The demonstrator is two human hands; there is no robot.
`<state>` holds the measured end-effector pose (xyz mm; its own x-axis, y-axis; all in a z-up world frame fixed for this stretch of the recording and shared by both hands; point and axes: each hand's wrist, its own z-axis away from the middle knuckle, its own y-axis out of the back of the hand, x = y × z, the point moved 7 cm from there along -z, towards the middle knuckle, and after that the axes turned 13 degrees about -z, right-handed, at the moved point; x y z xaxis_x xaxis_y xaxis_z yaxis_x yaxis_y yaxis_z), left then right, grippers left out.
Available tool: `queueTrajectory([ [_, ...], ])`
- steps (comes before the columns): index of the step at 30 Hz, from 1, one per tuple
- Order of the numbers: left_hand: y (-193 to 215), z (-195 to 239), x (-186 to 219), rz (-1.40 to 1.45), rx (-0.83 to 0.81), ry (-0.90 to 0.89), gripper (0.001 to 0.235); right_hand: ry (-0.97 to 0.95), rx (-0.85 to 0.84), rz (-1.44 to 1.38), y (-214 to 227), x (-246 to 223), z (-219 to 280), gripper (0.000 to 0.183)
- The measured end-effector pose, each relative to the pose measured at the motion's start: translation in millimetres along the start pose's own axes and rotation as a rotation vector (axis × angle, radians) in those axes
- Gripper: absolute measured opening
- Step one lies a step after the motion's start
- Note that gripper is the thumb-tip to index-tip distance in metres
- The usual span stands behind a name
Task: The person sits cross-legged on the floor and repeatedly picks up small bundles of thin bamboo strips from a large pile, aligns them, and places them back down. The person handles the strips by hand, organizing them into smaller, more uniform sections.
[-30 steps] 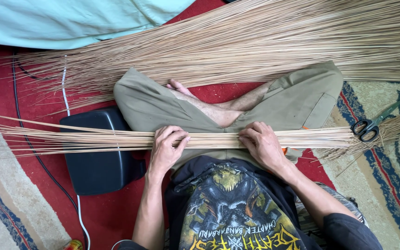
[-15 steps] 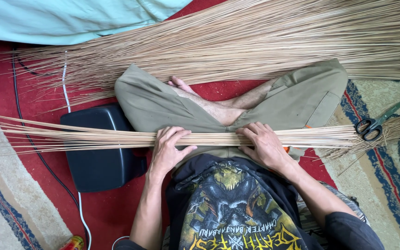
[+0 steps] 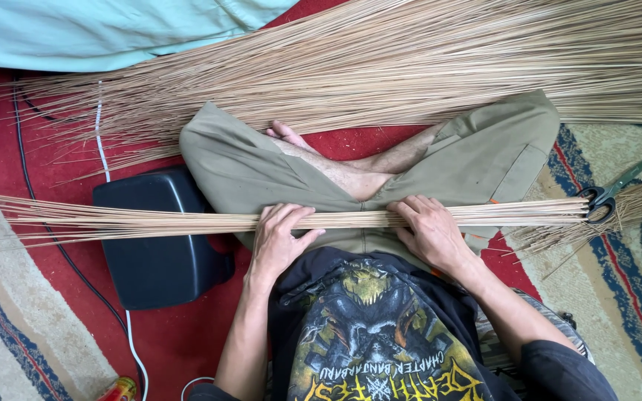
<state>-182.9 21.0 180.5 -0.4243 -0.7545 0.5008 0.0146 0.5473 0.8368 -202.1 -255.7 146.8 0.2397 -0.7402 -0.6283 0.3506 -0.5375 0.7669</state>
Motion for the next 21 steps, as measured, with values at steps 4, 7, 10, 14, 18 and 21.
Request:
queueTrajectory([
  [4, 19, -15, 11, -0.003, 0.011, -0.007, 0.046, -0.02, -0.027, -0.049, 16, -17, -9, 0.053],
  [7, 22, -22, 10, 0.001, 0.044, 0.014, 0.045, -0.027, -0.006, -0.151, 33, -29, -19, 0.074],
  [10, 18, -37, 0, -0.009, 0.116, 0.032, 0.037, -0.003, 0.162, -0.242, 41, -6, -26, 0.066],
  [14, 8, -63, -13, -0.041, 0.15, 0.012, 0.026, 0.001, 0.276, -0.165, 47, 29, -40, 0.045],
  [18, 3, -94, -14, -0.072, 0.193, -0.042, 0.018, -0.006, 0.315, -0.101, 52, 58, -60, 0.04],
  [21, -13, -113, -28, -0.118, 0.139, -0.014, 0.018, -0.008, 0.323, -0.08, 57, 75, -81, 0.039],
])
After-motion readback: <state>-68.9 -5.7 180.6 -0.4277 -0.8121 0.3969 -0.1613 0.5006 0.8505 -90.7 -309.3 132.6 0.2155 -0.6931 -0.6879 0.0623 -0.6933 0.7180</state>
